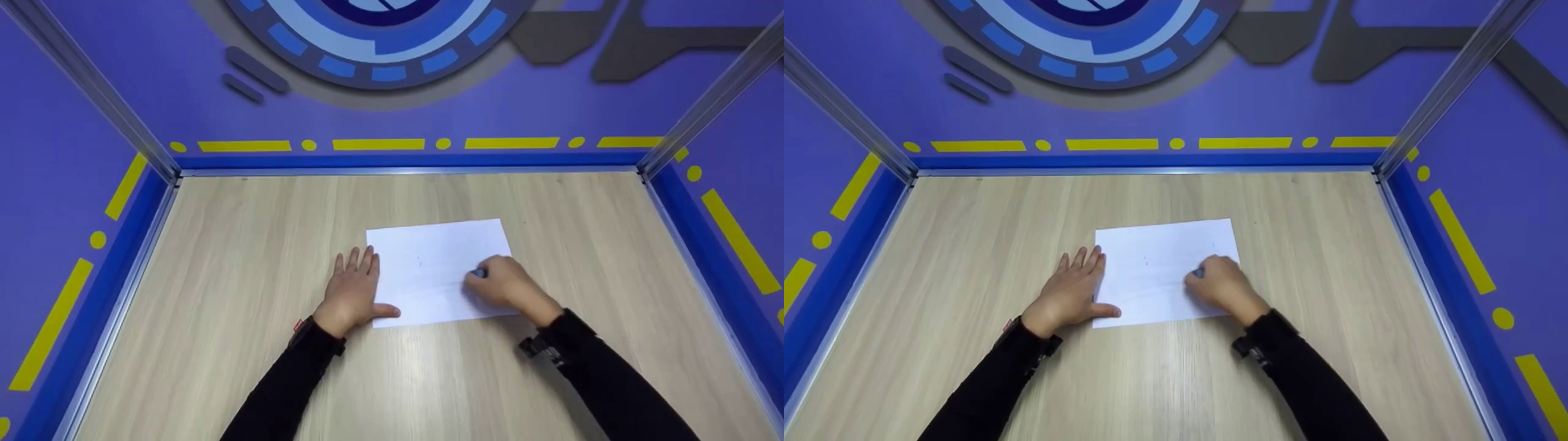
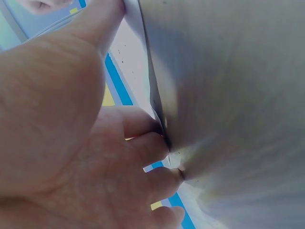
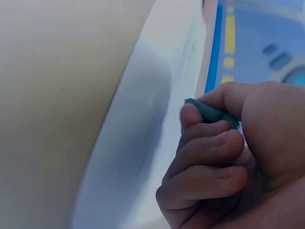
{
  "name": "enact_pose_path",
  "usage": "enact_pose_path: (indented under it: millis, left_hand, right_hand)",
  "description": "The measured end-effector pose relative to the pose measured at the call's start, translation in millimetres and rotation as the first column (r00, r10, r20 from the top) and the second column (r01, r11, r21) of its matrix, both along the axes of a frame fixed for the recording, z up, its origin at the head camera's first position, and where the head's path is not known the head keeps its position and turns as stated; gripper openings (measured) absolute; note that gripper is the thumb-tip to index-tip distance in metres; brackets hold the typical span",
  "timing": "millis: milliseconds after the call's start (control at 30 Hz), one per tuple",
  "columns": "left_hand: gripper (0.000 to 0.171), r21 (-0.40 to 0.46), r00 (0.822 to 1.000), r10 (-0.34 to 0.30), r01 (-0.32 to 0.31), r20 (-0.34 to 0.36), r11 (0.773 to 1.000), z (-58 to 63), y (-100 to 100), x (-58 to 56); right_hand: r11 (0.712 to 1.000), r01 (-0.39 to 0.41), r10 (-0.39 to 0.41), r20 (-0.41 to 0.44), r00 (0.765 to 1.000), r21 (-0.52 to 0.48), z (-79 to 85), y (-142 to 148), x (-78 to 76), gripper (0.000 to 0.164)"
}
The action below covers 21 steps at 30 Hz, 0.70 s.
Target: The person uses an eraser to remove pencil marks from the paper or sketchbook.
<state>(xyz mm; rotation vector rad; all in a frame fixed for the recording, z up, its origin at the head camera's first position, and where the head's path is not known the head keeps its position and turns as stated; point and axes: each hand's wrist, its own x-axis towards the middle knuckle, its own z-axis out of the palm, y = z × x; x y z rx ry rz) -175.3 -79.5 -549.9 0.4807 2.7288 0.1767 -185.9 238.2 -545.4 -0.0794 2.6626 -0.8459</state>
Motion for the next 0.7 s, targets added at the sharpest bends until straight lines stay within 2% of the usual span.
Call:
enact_pose_path:
  millis: [200,367,433,533,700]
  left_hand:
    - [0.129,-0.001,1.0,-0.005,0.005,-0.016,1.0,-2.1,-2,1.3]
    - [0.124,0.006,0.999,-0.02,0.021,-0.049,1.0,-2.3,-1,1.6]
    - [0.124,0.006,0.998,-0.023,0.024,-0.053,1.0,-2.1,0,1.6]
    - [0.125,0.009,0.999,-0.018,0.018,-0.044,1.0,-1.4,1,1.4]
    - [0.128,0.012,1.0,-0.006,0.006,-0.014,1.0,1.5,0,1.0]
  right_hand:
    - [0.991,-0.123,0.126,-0.047,0.991,0.048,-2.0,-85,3.3,0.039]
    - [0.963,-0.24,0.253,-0.102,0.962,0.123,-8.7,-131,6.5,0.039]
    - [0.957,-0.247,0.267,-0.127,0.955,0.149,-11.0,-136,5.9,0.041]
    - [0.96,-0.217,0.246,-0.158,0.956,0.178,-13.8,-131,3.7,0.04]
    - [0.975,-0.129,0.166,-0.208,0.964,0.183,-15.1,-95,2.9,0.038]
